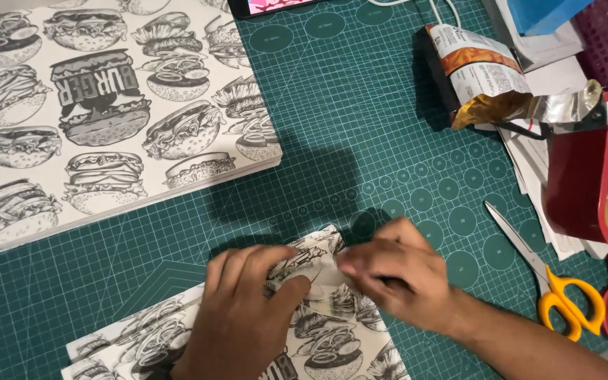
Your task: Folding printed burger wrapping papers and organizing them into neat stacks on a workstation.
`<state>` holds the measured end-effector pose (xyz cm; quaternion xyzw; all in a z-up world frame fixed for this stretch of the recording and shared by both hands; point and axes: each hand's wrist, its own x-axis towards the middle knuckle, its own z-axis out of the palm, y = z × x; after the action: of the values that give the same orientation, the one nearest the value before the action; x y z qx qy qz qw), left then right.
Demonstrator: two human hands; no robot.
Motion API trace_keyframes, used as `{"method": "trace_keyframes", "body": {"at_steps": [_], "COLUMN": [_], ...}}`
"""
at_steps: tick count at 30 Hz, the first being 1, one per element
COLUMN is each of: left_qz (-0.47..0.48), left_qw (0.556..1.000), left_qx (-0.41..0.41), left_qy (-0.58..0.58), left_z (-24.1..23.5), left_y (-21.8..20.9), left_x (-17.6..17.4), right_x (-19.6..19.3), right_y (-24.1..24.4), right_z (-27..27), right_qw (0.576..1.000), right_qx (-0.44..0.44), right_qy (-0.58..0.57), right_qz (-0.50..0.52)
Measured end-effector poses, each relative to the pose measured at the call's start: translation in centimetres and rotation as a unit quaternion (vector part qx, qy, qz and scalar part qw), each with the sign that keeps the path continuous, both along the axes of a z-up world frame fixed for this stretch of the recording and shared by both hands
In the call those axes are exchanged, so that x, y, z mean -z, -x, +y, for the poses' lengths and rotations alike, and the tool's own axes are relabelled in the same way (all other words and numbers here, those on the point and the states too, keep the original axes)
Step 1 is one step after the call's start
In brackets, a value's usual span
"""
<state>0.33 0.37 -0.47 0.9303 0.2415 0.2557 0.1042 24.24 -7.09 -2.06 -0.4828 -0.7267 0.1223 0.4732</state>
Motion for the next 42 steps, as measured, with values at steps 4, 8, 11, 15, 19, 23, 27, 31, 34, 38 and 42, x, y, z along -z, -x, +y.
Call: {"method": "trace_keyframes", "body": {"at_steps": [4, 8, 11, 15, 19, 23, 27, 31, 34, 38, 42], "left_qz": [-0.021, -0.036, -0.022, -0.005, -0.017, -0.025, -0.025, -0.016, -0.036, -0.028, -0.025], "left_qw": [0.999, 0.999, 0.999, 1.000, 0.998, 1.000, 0.999, 1.000, 0.999, 0.999, 0.999], "left_qx": [0.021, 0.010, 0.027, 0.007, 0.030, 0.003, 0.006, 0.005, 0.017, 0.019, 0.014], "left_qy": [0.037, 0.031, 0.018, 0.002, 0.047, 0.019, 0.035, 0.025, 0.031, 0.032, 0.037], "left_z": [-0.1, -0.3, 0.0, 0.0, -0.1, -0.3, -0.2, -0.2, -0.3, -0.2, -0.1], "left_y": [0.1, 0.1, 0.1, 0.0, 0.1, 0.0, -0.1, -0.1, 0.2, 0.0, 0.0], "left_x": [-0.3, -0.3, -0.4, -0.1, -0.2, -0.6, -0.8, -1.0, -0.4, -1.0, -0.8], "right_x": [0.2, -0.4, 0.2, 0.2, 0.5, -0.4, -0.1, 0.6, 0.3, 0.2, -0.2], "right_y": [0.0, 0.4, 0.3, 0.1, 0.0, 0.2, 0.1, -0.1, 0.0, -0.1, -0.1], "right_z": [-0.1, 0.4, 0.2, 0.1, -0.1, 0.3, 0.3, -0.2, -0.1, -0.2, 0.0], "right_qw": [0.998, 0.994, 0.995, 0.999, 0.999, 0.995, 0.997, 0.998, 0.998, 0.996, 0.999], "right_qx": [0.015, 0.074, 0.068, 0.015, 0.017, 0.061, 0.042, -0.004, 0.019, 0.050, 0.025], "right_qy": [-0.048, 0.077, 0.053, -0.036, -0.041, 0.080, 0.057, -0.047, -0.028, 0.076, 0.044], "right_qz": [0.025, -0.023, -0.046, 0.005, 0.025, -0.024, -0.025, 0.036, 0.044, -0.026, -0.016]}}
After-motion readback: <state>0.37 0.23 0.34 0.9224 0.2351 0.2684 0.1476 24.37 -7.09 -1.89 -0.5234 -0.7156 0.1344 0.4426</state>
